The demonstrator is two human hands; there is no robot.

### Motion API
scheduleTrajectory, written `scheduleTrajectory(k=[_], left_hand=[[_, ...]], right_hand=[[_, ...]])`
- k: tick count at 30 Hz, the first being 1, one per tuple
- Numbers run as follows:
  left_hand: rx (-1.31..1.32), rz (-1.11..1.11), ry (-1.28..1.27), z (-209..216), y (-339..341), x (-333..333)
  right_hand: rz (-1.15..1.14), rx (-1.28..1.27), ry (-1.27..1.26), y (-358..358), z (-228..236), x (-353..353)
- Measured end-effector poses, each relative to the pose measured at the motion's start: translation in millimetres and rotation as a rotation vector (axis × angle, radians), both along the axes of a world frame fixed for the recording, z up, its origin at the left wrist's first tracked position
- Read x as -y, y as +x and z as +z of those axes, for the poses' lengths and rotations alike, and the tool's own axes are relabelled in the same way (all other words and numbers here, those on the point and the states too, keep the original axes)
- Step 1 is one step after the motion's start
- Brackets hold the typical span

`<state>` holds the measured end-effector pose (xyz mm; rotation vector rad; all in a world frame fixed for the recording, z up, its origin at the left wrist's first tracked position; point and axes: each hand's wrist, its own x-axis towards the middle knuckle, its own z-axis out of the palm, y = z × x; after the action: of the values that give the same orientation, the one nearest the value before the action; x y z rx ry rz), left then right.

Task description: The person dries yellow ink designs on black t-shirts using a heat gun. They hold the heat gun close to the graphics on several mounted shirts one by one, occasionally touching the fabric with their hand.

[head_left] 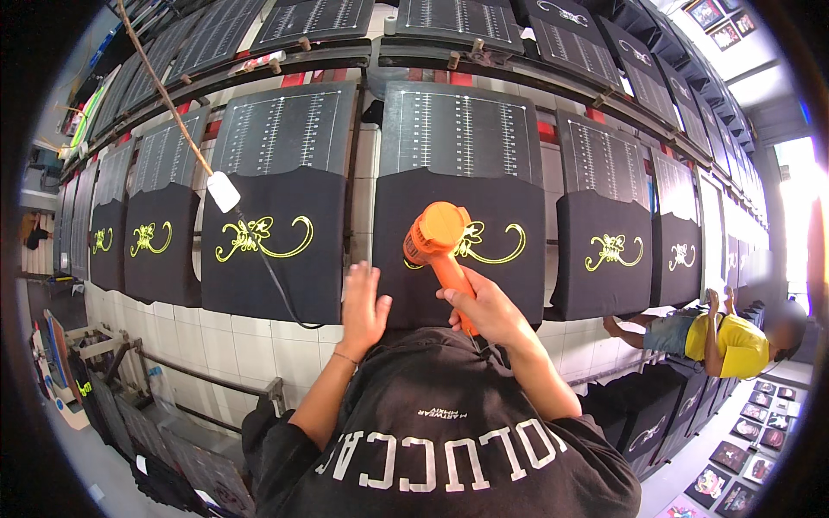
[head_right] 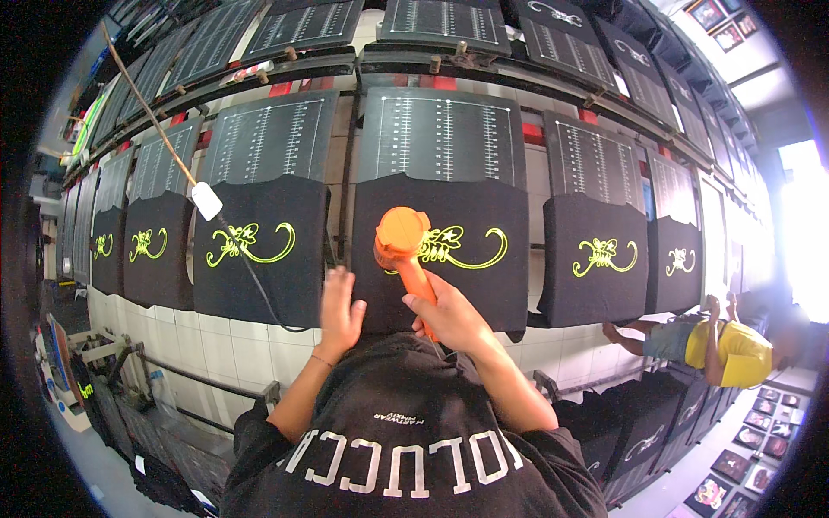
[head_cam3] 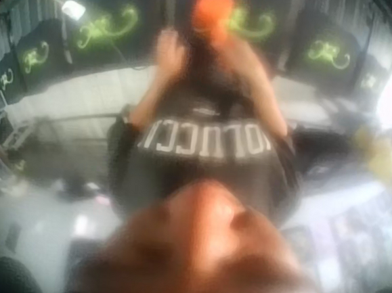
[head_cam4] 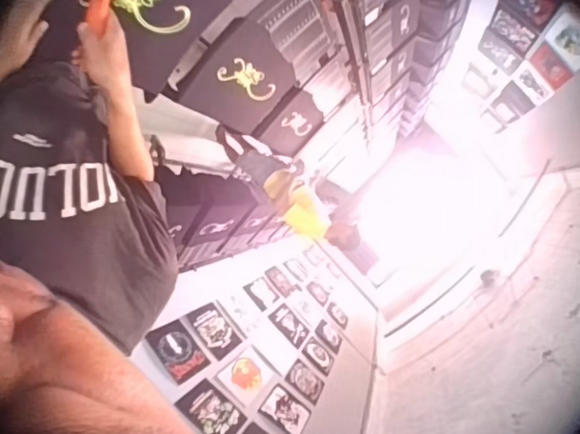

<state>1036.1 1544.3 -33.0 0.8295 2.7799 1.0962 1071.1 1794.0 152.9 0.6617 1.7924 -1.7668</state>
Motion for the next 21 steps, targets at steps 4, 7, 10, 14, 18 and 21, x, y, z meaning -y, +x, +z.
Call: scheduleTrajectory(k=[4, 7, 10, 14, 18, 21], left_hand=[[-0.271, 0.456, -0.041, 16.0, -33.1, 48.5], [-0.334, 0.735, -0.035, 29.5, -53.2, 83.1], [-0.184, 0.879, 0.127, 19.3, -61.9, 106.8], [0.137, 0.845, 0.551, -19.4, -51.3, 119.8], [0.321, 0.85, 0.556, -23.7, -10.9, 83.5], [0.371, 0.73, 0.488, -25.7, 22.3, 41.9]], right_hand=[[0.013, -0.012, 0.012, -4.4, 1.8, 7.7], [0.018, -0.015, 0.015, -7.4, 4.2, 10.7], [0.005, -0.022, 0.013, -6.1, -2.2, 12.8], [0.081, -0.025, 0.048, -3.0, -6.8, 11.0], [0.15, -0.048, 0.057, 3.2, -2.2, -0.5], [0.182, -0.056, 0.061, 13.0, 4.0, -20.8]])
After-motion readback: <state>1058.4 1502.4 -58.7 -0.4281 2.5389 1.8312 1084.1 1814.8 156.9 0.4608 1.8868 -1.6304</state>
